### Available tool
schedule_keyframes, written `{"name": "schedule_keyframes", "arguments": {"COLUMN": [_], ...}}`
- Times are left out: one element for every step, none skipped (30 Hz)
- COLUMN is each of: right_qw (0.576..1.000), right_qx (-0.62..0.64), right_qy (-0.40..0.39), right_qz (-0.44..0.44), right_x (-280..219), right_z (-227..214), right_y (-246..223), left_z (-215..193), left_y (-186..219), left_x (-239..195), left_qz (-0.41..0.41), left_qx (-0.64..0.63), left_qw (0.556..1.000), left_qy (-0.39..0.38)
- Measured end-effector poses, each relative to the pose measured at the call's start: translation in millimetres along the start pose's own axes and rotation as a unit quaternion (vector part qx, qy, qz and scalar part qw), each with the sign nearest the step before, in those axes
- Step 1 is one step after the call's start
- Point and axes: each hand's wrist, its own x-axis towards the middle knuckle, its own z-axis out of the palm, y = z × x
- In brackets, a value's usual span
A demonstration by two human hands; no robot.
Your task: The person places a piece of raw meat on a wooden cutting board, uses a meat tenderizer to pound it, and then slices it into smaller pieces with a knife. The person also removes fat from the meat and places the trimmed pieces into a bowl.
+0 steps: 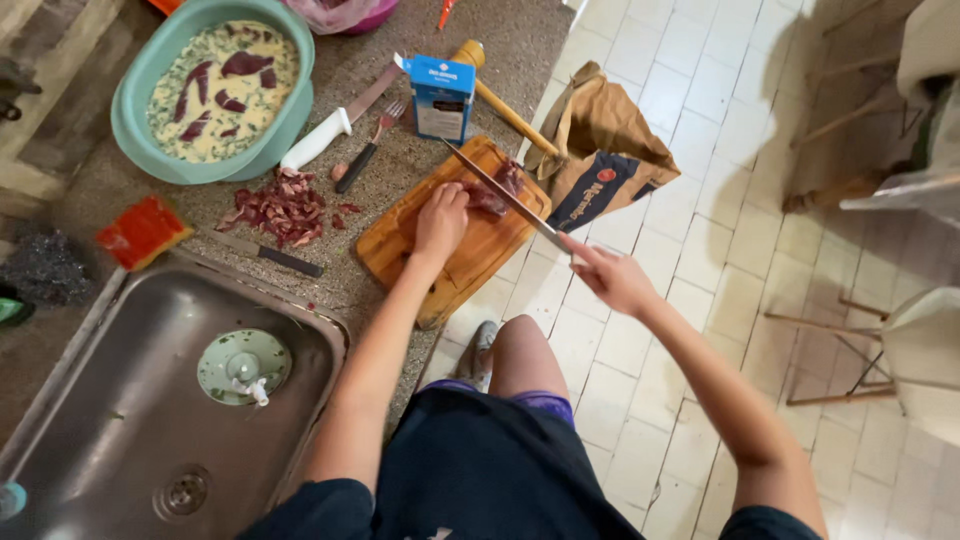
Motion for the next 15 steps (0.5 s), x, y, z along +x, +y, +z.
{"name": "schedule_keyframes", "arguments": {"right_qw": [0.999,0.997,0.997,0.997,0.997,0.997,0.998,0.999,0.999,1.0,1.0,0.999,0.999,0.999,0.999], "right_qx": [0.032,0.065,0.063,0.066,0.07,0.071,0.053,0.035,0.036,0.013,-0.009,-0.01,-0.01,-0.011,-0.012], "right_qy": [-0.016,-0.03,-0.028,-0.029,-0.031,-0.03,-0.022,-0.014,-0.013,-0.02,-0.026,-0.026,-0.028,-0.03,-0.031], "right_qz": [0.012,0.025,0.02,0.024,0.028,0.026,0.019,0.013,0.012,0.014,0.016,0.015,0.025,0.035,0.033], "right_x": [-4,-7,-9,-12,-16,-18,-19,-21,-20,-20,-19,-19,-19,-19,-19], "right_z": [3,8,10,13,16,17,19,20,20,20,21,24,27,30,29], "right_y": [1,1,-3,-7,-11,-14,-17,-21,-25,-29,-34,-37,-40,-43,-49], "left_z": [-1,-3,-5,-8,-11,-23,-35,-47,-48,-49,-50,-53,-55,-58,-59], "left_y": [-4,-11,-12,-13,-13,-6,1,8,12,15,18,21,23,27,29], "left_x": [-4,-7,-11,-17,-24,-22,-21,-20,-20,-22,-23,-22,-21,-20,-19], "left_qz": [0.019,0.04,0.039,0.035,0.032,0.031,0.033,0.035,0.034,0.008,-0.019,-0.019,-0.036,-0.053,-0.055], "left_qx": [-0.01,-0.02,-0.017,-0.035,-0.053,-0.051,-0.043,-0.035,-0.034,-0.019,-0.005,-0.005,-0.009,-0.014,-0.015], "left_qw": [1.0,0.998,0.998,0.997,0.994,0.995,0.995,0.996,0.996,0.99,0.981,0.981,0.972,0.961,0.961], "left_qy": [-0.023,-0.046,-0.042,-0.064,-0.085,-0.084,-0.082,-0.08,-0.079,-0.137,-0.194,-0.193,-0.232,-0.27,-0.269]}}
